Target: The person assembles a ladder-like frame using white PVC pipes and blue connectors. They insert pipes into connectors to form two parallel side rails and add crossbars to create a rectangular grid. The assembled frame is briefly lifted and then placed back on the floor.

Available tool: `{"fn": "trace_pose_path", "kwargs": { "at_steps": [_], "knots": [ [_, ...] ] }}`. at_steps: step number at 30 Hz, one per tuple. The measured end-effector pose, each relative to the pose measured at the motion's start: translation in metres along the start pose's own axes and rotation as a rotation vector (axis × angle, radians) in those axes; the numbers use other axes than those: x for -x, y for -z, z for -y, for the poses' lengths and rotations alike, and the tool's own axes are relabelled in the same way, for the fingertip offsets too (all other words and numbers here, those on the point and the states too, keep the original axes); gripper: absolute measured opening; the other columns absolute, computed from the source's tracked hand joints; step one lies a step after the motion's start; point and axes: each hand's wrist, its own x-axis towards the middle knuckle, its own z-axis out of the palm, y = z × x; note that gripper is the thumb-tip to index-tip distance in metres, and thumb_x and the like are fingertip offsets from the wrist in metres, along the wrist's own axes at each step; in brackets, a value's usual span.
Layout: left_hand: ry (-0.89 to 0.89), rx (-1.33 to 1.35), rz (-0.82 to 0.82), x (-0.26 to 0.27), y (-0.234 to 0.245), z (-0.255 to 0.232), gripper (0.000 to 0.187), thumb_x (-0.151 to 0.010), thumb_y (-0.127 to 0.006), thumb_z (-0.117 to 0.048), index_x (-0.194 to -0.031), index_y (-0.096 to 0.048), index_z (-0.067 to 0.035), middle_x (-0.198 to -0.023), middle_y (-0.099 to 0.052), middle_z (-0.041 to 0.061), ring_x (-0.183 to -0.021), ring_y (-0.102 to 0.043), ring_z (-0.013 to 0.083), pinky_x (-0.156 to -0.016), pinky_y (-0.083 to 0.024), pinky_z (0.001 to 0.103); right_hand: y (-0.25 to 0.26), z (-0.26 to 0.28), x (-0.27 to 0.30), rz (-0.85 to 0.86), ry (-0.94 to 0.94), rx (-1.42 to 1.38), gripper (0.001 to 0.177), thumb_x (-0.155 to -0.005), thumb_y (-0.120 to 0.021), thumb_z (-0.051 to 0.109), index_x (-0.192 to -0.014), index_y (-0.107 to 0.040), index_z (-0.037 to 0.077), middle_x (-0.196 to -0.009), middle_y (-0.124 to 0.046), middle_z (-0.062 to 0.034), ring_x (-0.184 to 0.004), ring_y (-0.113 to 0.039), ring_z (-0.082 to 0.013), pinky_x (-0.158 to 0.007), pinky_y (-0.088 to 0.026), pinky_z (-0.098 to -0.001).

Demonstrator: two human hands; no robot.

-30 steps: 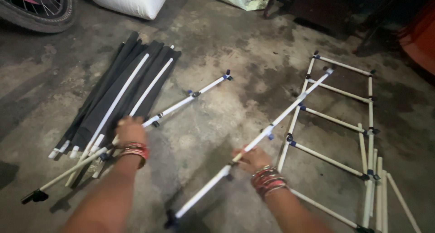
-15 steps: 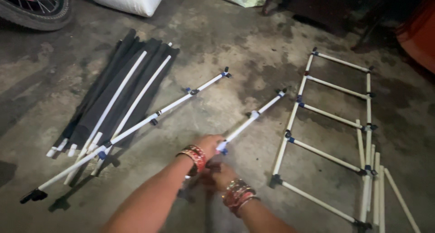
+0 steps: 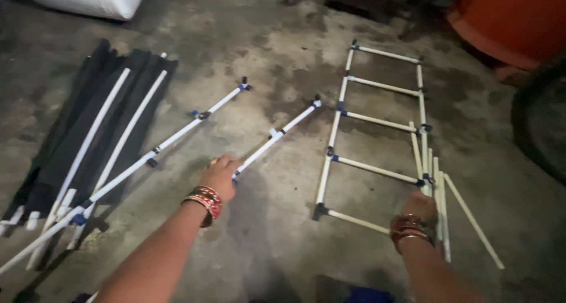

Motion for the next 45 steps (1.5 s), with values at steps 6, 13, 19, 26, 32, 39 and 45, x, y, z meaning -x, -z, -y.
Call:
{"fn": "trace_pose_path", "kwargs": {
  "at_steps": [6, 13, 19, 26, 32, 39, 45],
  "knots": [
    [-0.073, -0.058, -0.029, -0.02, 0.01, -0.118, 0.053, -0.071, -0.068, -0.001, -0.121, -0.067, -0.018, -0.133, -0.057, 0.01, -0.127, -0.052, 0.0353, -0.107, -0.044, 0.048, 0.087, -0.009, 0.015, 0.157, -0.285, -0.325, 0.033, -0.099, -0.054, 0.009, -0.125, -0.073, 0.014, -0.117, -0.073, -0.0191, -0.096, -0.072, -0.0302, -0.083, -0.057, -0.0402],
    [-0.306, -0.012, -0.137, -0.037, -0.026, -0.195, 0.048, -0.075, -0.067, 0.0, -0.121, -0.069, -0.014, -0.127, -0.058, 0.018, -0.122, -0.053, 0.0402, -0.105, -0.043, 0.05, 0.1, -0.029, 0.006, 0.329, -0.203, -0.181, 0.042, -0.099, -0.053, 0.007, -0.135, -0.068, 0.021, -0.121, -0.073, -0.0146, -0.097, -0.076, -0.0315, -0.084, -0.06, -0.0435],
    [-0.318, 0.003, 0.019, -0.043, -0.055, -0.232, 0.044, -0.076, -0.068, -0.002, -0.118, -0.069, -0.013, -0.124, -0.059, 0.017, -0.123, -0.053, 0.0384, -0.105, -0.044, 0.049, 0.103, -0.03, 0.003, 0.363, -0.094, 0.208, 0.032, -0.095, -0.062, 0.032, -0.124, -0.075, 0.028, -0.118, -0.076, -0.0058, -0.1, -0.078, -0.0238, -0.084, -0.065, -0.0384],
    [-0.314, 0.003, 0.107, -0.044, -0.079, -0.243, 0.037, -0.079, -0.069, -0.008, -0.115, -0.068, -0.014, -0.123, -0.056, 0.019, -0.123, -0.05, 0.0388, -0.104, -0.041, 0.054, 0.065, -0.041, -0.036, 0.12, 0.008, -0.045, 0.03, -0.095, -0.07, 0.018, -0.124, -0.076, 0.025, -0.134, -0.068, -0.0102, -0.116, -0.068, -0.0274, -0.102, -0.055, -0.04],
    [-0.241, -0.058, 0.047, -0.057, -0.09, -0.232, 0.033, -0.086, -0.065, -0.008, -0.119, -0.067, -0.013, -0.123, -0.058, 0.018, -0.118, -0.057, 0.0384, -0.098, -0.048, 0.05, -0.001, -0.026, -0.114, -0.239, 0.712, -0.005, 0.04, -0.078, -0.076, 0.023, -0.116, -0.076, 0.01, -0.132, -0.063, -0.0207, -0.124, -0.054, -0.0393, -0.105, -0.043, -0.05],
    [0.041, 0.087, 0.184, -0.069, -0.094, -0.225, 0.059, -0.084, -0.07, -0.015, -0.14, -0.051, -0.014, -0.124, -0.056, 0.019, -0.104, -0.064, 0.0413, -0.089, -0.054, 0.051, 0.03, 0.031, -0.118, 0.342, 0.425, 0.639, 0.033, -0.104, -0.05, 0.028, -0.12, -0.077, 0.017, -0.128, -0.069, -0.0062, -0.131, -0.056, -0.0312, -0.109, -0.046, -0.0505],
    [0.122, 0.239, 0.246, -0.081, -0.114, -0.227, 0.062, -0.084, -0.07, -0.01, -0.14, -0.045, -0.015, -0.122, -0.061, 0.022, -0.106, -0.065, 0.0441, -0.089, -0.054, 0.053, 0.054, 0.072, -0.11, 0.459, 0.397, 0.819, 0.034, -0.104, -0.048, 0.037, -0.119, -0.077, 0.025, -0.126, -0.071, -0.0067, -0.12, -0.065, -0.0312, -0.098, -0.052, -0.0484]
  ]
}}
